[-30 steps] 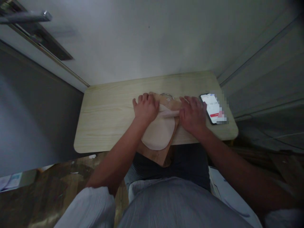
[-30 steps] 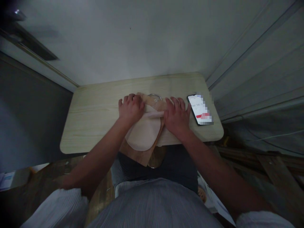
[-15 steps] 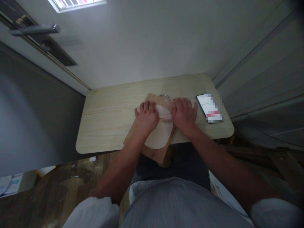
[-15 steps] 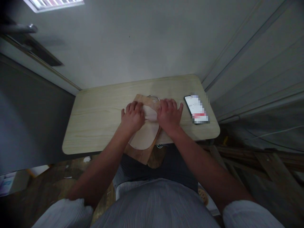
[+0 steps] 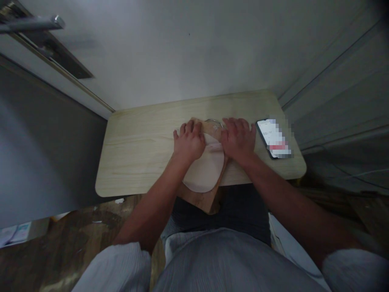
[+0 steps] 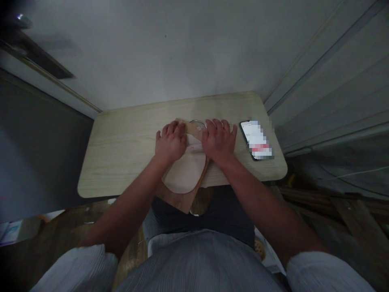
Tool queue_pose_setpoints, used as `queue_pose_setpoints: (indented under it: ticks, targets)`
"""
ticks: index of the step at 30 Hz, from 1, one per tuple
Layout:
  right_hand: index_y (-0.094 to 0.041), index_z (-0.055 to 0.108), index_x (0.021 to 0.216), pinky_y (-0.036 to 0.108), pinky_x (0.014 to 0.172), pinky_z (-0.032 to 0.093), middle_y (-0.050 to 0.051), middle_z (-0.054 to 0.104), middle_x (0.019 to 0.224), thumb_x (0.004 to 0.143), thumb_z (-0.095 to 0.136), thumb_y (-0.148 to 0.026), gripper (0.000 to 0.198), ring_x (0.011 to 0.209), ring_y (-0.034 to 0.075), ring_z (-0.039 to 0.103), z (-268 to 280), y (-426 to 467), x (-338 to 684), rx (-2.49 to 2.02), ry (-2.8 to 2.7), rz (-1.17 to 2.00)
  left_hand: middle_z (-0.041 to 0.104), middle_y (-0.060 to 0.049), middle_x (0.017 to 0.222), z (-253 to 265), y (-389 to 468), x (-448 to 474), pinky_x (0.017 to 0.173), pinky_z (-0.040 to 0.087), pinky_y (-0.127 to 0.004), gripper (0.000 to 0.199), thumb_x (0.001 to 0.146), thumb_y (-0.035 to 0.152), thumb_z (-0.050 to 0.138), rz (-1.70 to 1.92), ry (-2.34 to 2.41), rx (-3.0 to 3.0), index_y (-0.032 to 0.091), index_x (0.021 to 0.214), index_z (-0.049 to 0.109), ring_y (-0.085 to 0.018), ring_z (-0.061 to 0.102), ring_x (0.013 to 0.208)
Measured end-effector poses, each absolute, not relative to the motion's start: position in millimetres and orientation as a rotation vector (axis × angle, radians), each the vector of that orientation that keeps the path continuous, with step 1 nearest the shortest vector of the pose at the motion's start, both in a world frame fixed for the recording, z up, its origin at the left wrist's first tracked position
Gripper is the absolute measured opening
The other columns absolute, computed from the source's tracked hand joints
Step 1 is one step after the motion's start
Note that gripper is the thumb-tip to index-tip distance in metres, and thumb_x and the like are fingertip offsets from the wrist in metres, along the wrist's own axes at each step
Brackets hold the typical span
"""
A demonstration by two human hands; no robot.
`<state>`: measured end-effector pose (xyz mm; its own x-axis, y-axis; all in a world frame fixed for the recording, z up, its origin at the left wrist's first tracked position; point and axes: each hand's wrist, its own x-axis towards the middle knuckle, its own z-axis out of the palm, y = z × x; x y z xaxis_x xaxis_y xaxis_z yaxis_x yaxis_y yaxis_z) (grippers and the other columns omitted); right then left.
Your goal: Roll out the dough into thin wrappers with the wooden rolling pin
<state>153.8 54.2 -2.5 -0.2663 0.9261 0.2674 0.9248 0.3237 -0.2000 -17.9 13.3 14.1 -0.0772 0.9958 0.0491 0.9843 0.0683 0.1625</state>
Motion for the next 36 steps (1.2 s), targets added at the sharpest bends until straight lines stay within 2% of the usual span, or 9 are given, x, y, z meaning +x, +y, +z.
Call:
queue_pose_setpoints:
  ticks: [5,14,24,36]
  targets:
    - [-0.019,0.056,0.139,0.063,0.107,0.025,0.016,0.059,0.141,0.1,0.034,-0.033,0.047,0.13,0.037,0.046,-5,70,151,-1.638,-2.277,0.007,0.045,-0.009,0.155,14,25,-20,0.111,0.036,-0.056,0.045,0.102,0.039,0.032,0.276,2.258,2.065,0.029,0.143,0.046,-0.03,0.042,0.138]
    - [-0.019,0.061,0.133,0.065,0.106,0.025,0.017,0.062,0.137,0.099,0.037,-0.034,0.044,0.128,0.038,0.046,-7,76,150,-1.606,-2.267,0.038,0.045,-0.01,0.154,16,30,-22,0.108,0.038,-0.053,0.045,0.103,0.04,0.03,0.275,2.241,2.067,0.028,0.142,0.047,-0.03,0.044,0.136]
    - [-0.021,0.055,0.142,0.065,0.11,0.022,0.013,0.058,0.143,0.1,0.038,-0.039,0.048,0.131,0.037,0.045,-10,49,156,-1.623,-2.229,-0.005,0.04,-0.009,0.159,17,5,-15,0.11,0.038,-0.054,0.046,0.102,0.04,0.032,0.271,2.244,2.108,0.028,0.143,0.047,-0.03,0.04,0.14]
    - [-0.023,0.054,0.143,0.067,0.11,0.02,0.014,0.057,0.144,0.101,0.035,-0.034,0.047,0.131,0.035,0.045,-8,11,164,-1.606,-2.216,-0.074,0.041,-0.01,0.159,21,-29,-3,0.114,0.032,-0.055,0.049,0.104,0.042,0.027,0.253,2.279,2.117,0.026,0.147,0.044,-0.03,0.036,0.144]
